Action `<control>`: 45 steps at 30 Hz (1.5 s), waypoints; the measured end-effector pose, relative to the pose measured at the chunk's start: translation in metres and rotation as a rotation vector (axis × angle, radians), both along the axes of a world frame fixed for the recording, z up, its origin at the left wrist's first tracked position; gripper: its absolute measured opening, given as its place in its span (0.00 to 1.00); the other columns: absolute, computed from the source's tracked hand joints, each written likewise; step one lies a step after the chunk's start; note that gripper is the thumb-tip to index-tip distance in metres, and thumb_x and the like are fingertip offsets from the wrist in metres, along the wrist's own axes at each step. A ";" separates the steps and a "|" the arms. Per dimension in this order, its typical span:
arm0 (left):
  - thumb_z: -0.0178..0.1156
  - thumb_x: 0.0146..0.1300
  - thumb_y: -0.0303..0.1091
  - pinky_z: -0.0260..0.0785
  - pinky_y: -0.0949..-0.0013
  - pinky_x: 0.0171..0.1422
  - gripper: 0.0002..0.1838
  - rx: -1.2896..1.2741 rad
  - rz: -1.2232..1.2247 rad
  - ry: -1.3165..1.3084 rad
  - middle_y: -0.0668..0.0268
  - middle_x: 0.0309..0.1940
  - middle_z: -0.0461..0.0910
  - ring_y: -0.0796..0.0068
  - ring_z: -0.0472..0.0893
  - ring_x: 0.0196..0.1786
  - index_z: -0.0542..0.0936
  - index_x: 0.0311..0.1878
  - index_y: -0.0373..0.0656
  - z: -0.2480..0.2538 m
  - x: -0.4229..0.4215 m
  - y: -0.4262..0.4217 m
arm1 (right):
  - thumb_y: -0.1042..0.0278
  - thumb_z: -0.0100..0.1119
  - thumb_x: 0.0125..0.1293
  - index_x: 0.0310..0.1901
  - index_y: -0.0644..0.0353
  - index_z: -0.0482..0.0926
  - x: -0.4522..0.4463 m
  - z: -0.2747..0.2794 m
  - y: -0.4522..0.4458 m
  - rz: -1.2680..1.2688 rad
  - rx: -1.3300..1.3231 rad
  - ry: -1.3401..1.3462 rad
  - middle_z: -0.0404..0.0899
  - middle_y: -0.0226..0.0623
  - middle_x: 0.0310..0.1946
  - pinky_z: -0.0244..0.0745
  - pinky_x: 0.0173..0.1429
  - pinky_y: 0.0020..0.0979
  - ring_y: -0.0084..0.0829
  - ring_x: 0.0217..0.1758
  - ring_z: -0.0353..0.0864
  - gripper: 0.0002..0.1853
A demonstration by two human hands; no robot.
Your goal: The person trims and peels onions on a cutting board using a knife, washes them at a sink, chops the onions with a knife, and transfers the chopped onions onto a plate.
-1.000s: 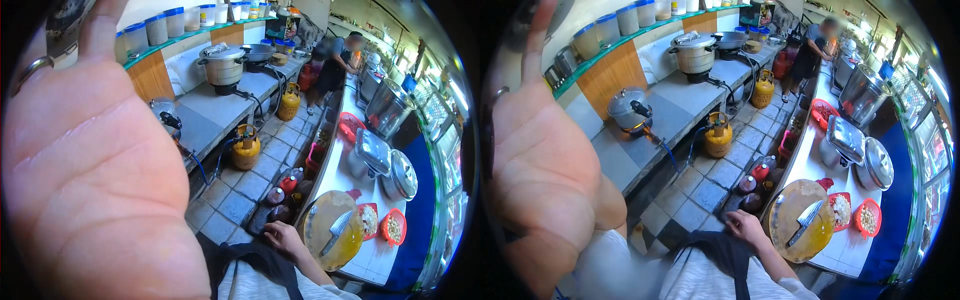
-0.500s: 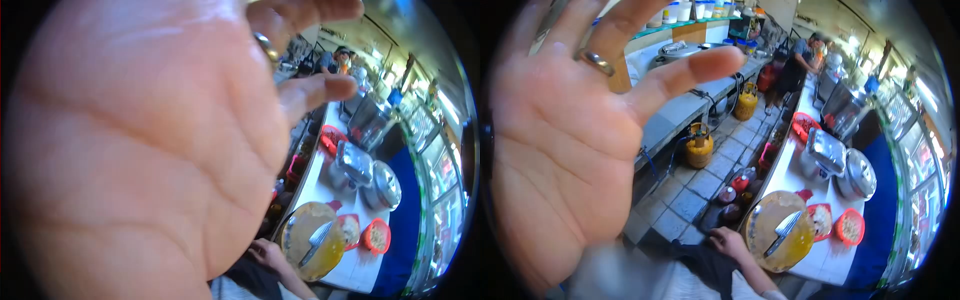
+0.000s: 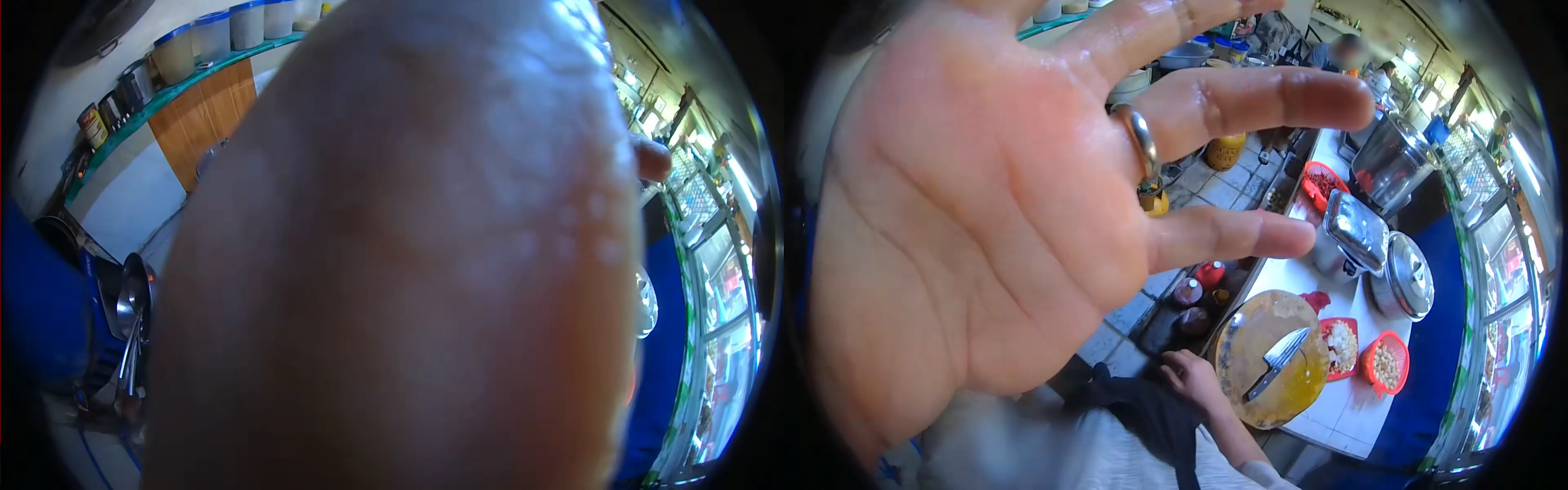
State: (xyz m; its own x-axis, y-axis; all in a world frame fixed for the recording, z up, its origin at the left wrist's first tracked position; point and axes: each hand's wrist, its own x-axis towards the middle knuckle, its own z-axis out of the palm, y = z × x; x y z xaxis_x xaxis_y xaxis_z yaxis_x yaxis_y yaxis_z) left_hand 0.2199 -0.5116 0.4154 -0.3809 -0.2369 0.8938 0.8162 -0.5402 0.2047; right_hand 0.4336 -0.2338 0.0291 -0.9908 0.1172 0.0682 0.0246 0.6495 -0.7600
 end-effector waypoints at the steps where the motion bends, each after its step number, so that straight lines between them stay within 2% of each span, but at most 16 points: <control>1: 0.43 0.92 0.48 0.87 0.59 0.63 0.26 0.010 0.010 0.007 0.56 0.75 0.82 0.58 0.84 0.71 0.74 0.83 0.48 -0.003 0.001 0.000 | 0.67 0.71 0.75 0.60 0.59 0.90 -0.003 -0.001 0.010 0.009 0.016 0.005 0.89 0.41 0.47 0.85 0.47 0.38 0.43 0.39 0.89 0.15; 4: 0.43 0.92 0.48 0.86 0.59 0.63 0.26 -0.035 0.054 -0.016 0.56 0.75 0.82 0.58 0.84 0.71 0.74 0.83 0.48 -0.008 0.010 -0.017 | 0.67 0.72 0.75 0.59 0.60 0.90 0.015 -0.020 0.004 -0.014 0.007 -0.026 0.89 0.41 0.47 0.86 0.46 0.38 0.43 0.39 0.89 0.15; 9: 0.44 0.92 0.49 0.86 0.60 0.63 0.26 -0.083 0.079 0.031 0.56 0.75 0.82 0.59 0.84 0.70 0.74 0.82 0.48 0.002 0.009 -0.031 | 0.67 0.72 0.74 0.59 0.60 0.90 -0.009 -0.034 0.004 -0.017 0.011 -0.002 0.89 0.41 0.46 0.86 0.46 0.38 0.43 0.38 0.89 0.15; 15: 0.44 0.92 0.49 0.85 0.60 0.64 0.27 -0.130 0.063 -0.011 0.56 0.74 0.82 0.59 0.83 0.69 0.73 0.82 0.48 -0.006 0.008 -0.036 | 0.67 0.72 0.74 0.59 0.61 0.90 -0.007 -0.017 0.005 -0.050 -0.027 0.027 0.89 0.41 0.45 0.86 0.46 0.38 0.43 0.38 0.89 0.15; 20: 0.45 0.91 0.49 0.85 0.60 0.64 0.27 -0.185 0.098 0.030 0.56 0.74 0.82 0.59 0.83 0.69 0.73 0.82 0.48 0.005 0.006 -0.051 | 0.67 0.72 0.74 0.58 0.61 0.90 -0.010 -0.028 0.009 -0.061 -0.044 0.021 0.89 0.41 0.45 0.86 0.46 0.37 0.42 0.38 0.89 0.15; 25: 0.46 0.91 0.49 0.84 0.60 0.65 0.27 -0.214 0.044 -0.029 0.56 0.74 0.82 0.59 0.83 0.69 0.73 0.82 0.47 -0.007 0.002 -0.046 | 0.69 0.73 0.73 0.58 0.61 0.91 -0.013 -0.002 0.006 -0.079 -0.013 0.037 0.89 0.41 0.44 0.86 0.45 0.36 0.41 0.37 0.88 0.15; 30: 0.46 0.91 0.49 0.83 0.60 0.65 0.27 -0.255 0.094 0.002 0.56 0.74 0.82 0.60 0.83 0.68 0.73 0.82 0.47 0.001 0.006 -0.060 | 0.70 0.73 0.73 0.58 0.61 0.91 -0.016 -0.025 0.012 -0.094 -0.039 -0.026 0.89 0.41 0.44 0.85 0.45 0.35 0.41 0.37 0.88 0.14; 36: 0.47 0.90 0.49 0.83 0.60 0.66 0.27 -0.305 0.076 -0.048 0.57 0.74 0.81 0.60 0.83 0.67 0.73 0.82 0.47 -0.008 0.008 -0.064 | 0.70 0.73 0.73 0.58 0.61 0.90 -0.019 -0.024 0.015 -0.124 -0.053 -0.088 0.90 0.41 0.45 0.85 0.45 0.36 0.42 0.37 0.88 0.15; 41: 0.47 0.90 0.49 0.82 0.60 0.66 0.27 -0.322 0.075 0.023 0.57 0.74 0.81 0.60 0.83 0.67 0.73 0.82 0.47 -0.002 0.000 -0.065 | 0.70 0.72 0.73 0.59 0.61 0.90 -0.028 -0.020 0.021 -0.148 -0.052 -0.026 0.90 0.40 0.45 0.85 0.45 0.36 0.42 0.36 0.88 0.15; 45: 0.48 0.90 0.49 0.82 0.60 0.66 0.27 -0.352 0.038 -0.023 0.57 0.74 0.81 0.61 0.83 0.67 0.73 0.82 0.46 -0.011 -0.003 -0.064 | 0.70 0.72 0.73 0.58 0.61 0.90 -0.027 -0.010 0.018 -0.101 -0.016 0.046 0.90 0.40 0.45 0.84 0.44 0.36 0.42 0.36 0.87 0.15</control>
